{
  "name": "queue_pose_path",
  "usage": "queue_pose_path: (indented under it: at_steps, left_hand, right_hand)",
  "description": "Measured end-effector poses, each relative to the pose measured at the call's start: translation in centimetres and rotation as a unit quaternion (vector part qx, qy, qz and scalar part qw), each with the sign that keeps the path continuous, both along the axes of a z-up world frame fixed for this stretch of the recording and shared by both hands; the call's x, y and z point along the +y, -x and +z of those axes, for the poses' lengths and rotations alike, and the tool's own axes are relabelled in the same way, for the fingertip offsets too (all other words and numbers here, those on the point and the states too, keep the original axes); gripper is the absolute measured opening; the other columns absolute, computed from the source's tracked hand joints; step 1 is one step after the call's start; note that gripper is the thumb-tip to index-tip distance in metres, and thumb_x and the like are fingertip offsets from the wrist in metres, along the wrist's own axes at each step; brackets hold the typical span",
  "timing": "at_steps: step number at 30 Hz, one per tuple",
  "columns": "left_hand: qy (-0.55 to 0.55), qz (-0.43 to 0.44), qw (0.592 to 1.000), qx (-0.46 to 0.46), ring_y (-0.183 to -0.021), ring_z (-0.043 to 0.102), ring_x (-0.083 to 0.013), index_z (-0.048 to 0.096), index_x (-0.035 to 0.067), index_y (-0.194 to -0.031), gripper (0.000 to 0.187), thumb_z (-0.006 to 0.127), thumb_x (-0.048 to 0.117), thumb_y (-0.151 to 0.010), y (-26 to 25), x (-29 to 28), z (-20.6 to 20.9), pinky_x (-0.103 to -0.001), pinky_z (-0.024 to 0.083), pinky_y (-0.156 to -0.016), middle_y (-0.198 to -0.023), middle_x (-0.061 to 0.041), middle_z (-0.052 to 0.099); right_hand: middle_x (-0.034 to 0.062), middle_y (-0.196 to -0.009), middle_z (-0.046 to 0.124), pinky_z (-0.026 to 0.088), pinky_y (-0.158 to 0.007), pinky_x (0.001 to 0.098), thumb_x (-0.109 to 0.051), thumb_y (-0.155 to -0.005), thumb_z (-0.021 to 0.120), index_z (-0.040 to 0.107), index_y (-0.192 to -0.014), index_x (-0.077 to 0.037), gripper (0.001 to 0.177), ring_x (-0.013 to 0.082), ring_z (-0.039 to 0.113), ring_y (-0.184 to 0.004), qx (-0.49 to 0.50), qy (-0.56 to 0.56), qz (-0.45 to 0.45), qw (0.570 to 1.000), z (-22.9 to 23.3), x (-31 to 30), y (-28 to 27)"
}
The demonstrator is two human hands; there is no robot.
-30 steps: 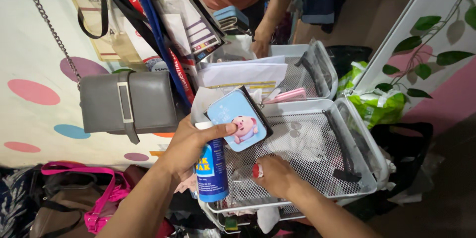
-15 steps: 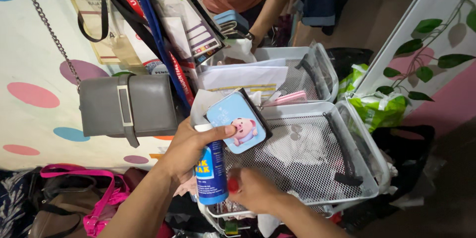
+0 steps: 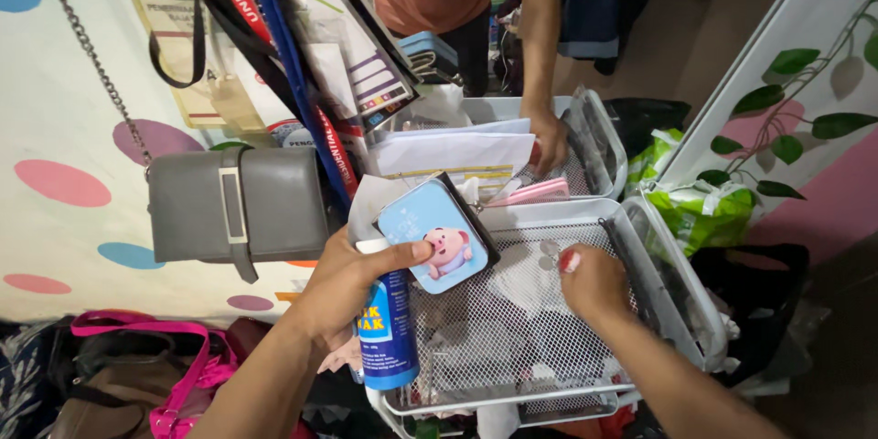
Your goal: The person organizes various personal care items by moving them between a multi-tiered wire rack and a blue basket on the bed. They handle bottles, tubes, a hair clipper, and a small wallet, placing some items on the bed and others into the basket.
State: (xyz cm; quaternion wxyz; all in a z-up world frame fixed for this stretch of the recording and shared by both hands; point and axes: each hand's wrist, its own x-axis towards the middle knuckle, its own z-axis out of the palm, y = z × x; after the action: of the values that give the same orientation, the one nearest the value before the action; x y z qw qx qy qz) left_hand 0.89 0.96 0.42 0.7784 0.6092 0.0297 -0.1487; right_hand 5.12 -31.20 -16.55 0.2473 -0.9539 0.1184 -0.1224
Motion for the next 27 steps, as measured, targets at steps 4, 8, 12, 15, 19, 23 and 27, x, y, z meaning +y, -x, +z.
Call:
queue_pose_path:
  at_steps: [4,8,12,15,19,23,27]
  left_hand:
    - [-0.003,-0.002,1.000,-0.005,-0.091,0.075,-0.0212,0.068,-0.001,-0.122,0.057,0.084,0.013,-0.069,-0.4,-0.4,-0.1,-0.038,0.060,-0.082,-0.106,-0.012,0.078]
    - [0.008,-0.005,1.000,-0.014,-0.090,0.074,-0.0212,0.069,-0.001,-0.121,0.056,0.084,0.012,-0.068,-0.6,-0.5,-0.3,-0.038,0.060,-0.081,-0.105,-0.012,0.078]
    - [0.003,-0.001,1.000,-0.004,-0.091,0.074,-0.0212,0.068,-0.001,-0.121,0.056,0.084,0.012,-0.069,-0.7,-0.4,-0.6,-0.038,0.060,-0.082,-0.106,-0.012,0.077]
    - [0.008,-0.004,1.000,-0.010,-0.091,0.075,-0.0206,0.068,-0.001,-0.122,0.057,0.084,0.013,-0.069,-0.7,-0.2,-0.6,-0.037,0.060,-0.083,-0.106,-0.012,0.077]
    - [0.004,0.001,1.000,-0.008,-0.092,0.076,-0.0219,0.067,-0.001,-0.123,0.059,0.084,0.013,-0.069,-0.8,0.0,-0.6,-0.038,0.061,-0.083,-0.107,-0.013,0.078]
    - [0.012,0.010,1.000,0.002,-0.091,0.075,-0.0233,0.065,-0.001,-0.123,0.060,0.084,0.012,-0.068,-0.7,0.4,-0.6,-0.040,0.062,-0.080,-0.107,-0.014,0.077]
    - [0.013,0.012,1.000,-0.006,-0.092,0.076,-0.0223,0.066,-0.001,-0.123,0.058,0.084,0.013,-0.069,-0.9,0.6,-0.3,-0.039,0.061,-0.082,-0.107,-0.013,0.077]
  right_hand:
    - [0.0207,-0.092,0.075,0.057,-0.082,0.0492,-0.037,-0.084,0.079,0.079,-0.095,-0.008,0.031,0.0415,0.071,-0.091,0.061,-0.025,0.003,0.998,-0.2,1.4,0.2]
    - [0.0212,-0.093,0.073,0.055,-0.081,0.0507,-0.033,-0.081,0.080,0.076,-0.099,-0.005,0.033,0.0419,0.071,-0.090,0.015,0.037,0.034,0.999,0.2,1.9,0.0]
    - [0.0209,-0.098,0.073,0.055,-0.086,0.0489,-0.035,-0.079,0.083,0.075,-0.099,-0.003,0.038,0.0409,0.070,-0.096,0.086,0.038,0.010,0.996,-0.2,1.1,-1.1]
    - [0.0201,-0.098,0.074,0.055,-0.086,0.0506,-0.028,-0.084,0.078,0.075,-0.100,-0.006,0.028,0.0409,0.070,-0.096,0.070,0.060,0.040,0.995,-1.3,0.3,-1.9]
    - [0.0217,-0.097,0.073,0.055,-0.085,0.0482,-0.035,-0.077,0.082,0.074,-0.095,-0.003,0.037,0.0401,0.071,-0.095,0.021,0.037,0.086,0.995,-3.2,-1.2,-2.5]
    - [0.0187,-0.090,0.076,0.057,-0.084,0.0464,-0.035,-0.083,0.074,0.074,-0.089,-0.003,0.032,0.0380,0.074,-0.089,0.090,-0.044,0.084,0.991,-3.9,-3.2,-3.2]
    - [0.0184,-0.089,0.075,0.056,-0.081,0.0509,-0.030,-0.090,0.062,0.071,-0.092,-0.006,0.026,0.0420,0.072,-0.089,-0.010,-0.029,0.059,0.998,-3.7,-3.6,-3.7]
